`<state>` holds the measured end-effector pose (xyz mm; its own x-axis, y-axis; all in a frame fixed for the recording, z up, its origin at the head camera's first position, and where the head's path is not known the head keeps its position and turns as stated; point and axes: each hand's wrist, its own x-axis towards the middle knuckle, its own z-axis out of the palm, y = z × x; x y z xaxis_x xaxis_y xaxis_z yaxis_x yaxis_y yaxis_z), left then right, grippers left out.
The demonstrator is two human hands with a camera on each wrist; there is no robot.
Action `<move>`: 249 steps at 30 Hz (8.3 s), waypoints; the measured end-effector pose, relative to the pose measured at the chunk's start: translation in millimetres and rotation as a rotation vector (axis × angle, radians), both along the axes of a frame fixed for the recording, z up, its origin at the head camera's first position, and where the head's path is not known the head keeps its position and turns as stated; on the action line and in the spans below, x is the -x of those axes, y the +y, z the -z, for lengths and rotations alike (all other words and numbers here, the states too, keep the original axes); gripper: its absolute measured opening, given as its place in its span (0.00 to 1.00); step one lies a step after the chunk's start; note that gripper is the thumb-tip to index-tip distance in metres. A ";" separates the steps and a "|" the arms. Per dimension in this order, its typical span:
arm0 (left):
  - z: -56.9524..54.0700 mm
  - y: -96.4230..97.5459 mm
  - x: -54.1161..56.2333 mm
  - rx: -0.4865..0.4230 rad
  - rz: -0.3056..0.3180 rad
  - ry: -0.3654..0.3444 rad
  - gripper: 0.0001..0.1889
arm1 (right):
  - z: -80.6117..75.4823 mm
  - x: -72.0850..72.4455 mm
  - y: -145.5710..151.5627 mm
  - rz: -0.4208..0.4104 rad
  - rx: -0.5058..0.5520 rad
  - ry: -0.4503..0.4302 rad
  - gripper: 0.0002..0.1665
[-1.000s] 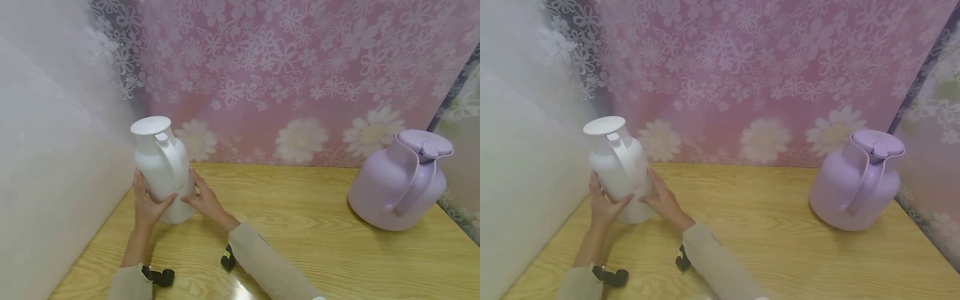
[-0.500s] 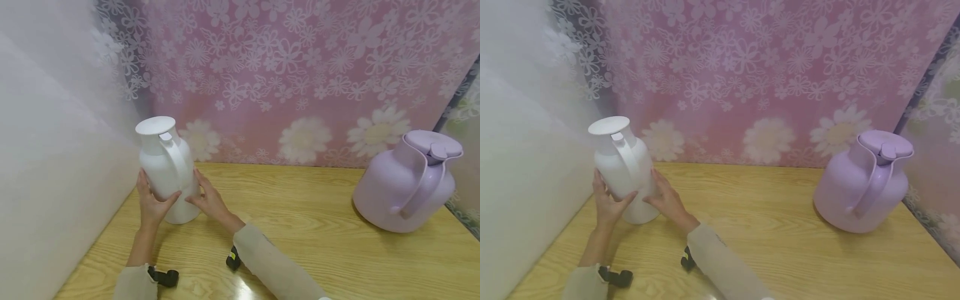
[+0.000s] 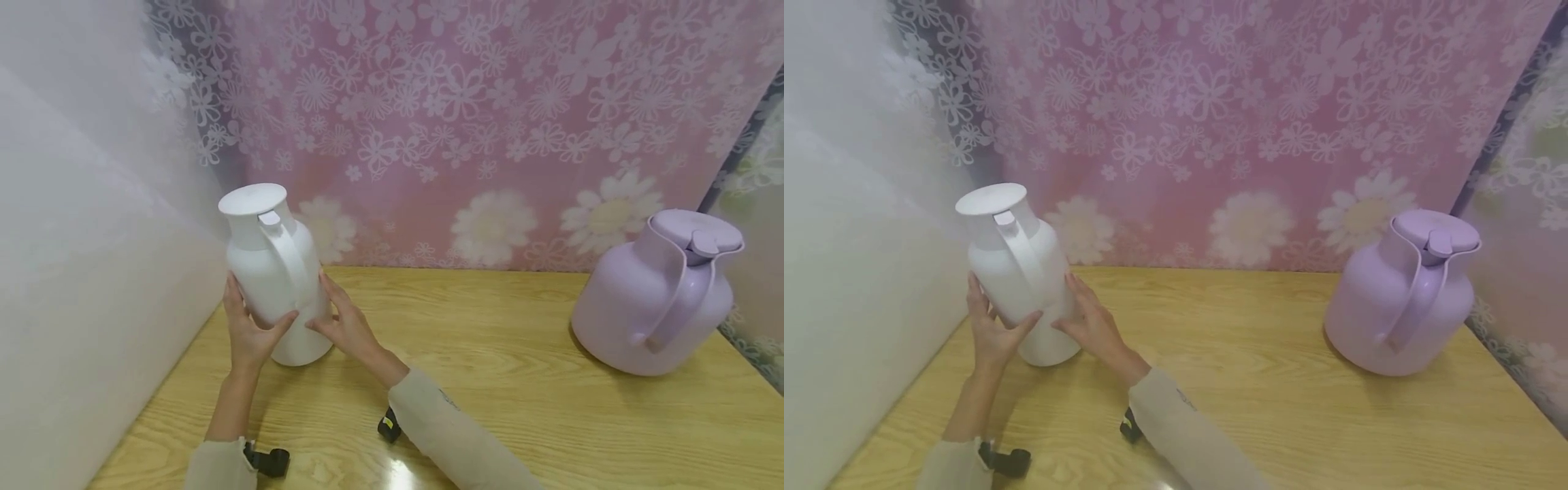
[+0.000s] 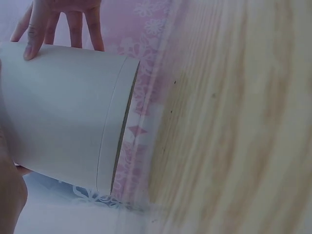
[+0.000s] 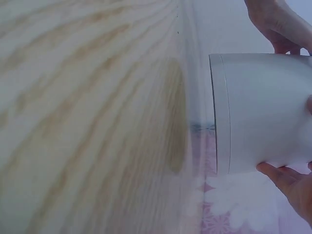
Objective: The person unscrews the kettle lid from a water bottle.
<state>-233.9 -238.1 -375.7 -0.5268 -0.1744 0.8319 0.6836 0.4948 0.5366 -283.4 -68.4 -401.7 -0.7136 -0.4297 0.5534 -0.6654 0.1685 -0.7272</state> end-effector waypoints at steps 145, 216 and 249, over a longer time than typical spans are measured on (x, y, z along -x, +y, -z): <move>17.8 116.1 -18.4 0.113 0.547 0.134 0.51 | 29.0 -127.4 106.8 0.660 0.054 0.266 0.51; 12.5 119.8 -22.6 0.020 0.464 0.084 0.46 | -109.7 -133.5 118.4 -0.119 0.298 -0.497 0.26; -112.1 80.1 1.7 0.370 0.417 0.227 0.37 | -107.6 -129.4 100.8 -0.140 0.382 -0.445 0.28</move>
<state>-235.6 -157.9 -263.5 -0.2908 0.3313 0.8976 0.9375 0.2861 0.1981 -154.0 32.4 -294.1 -0.8630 -0.3662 0.3481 -0.2801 -0.2266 -0.9328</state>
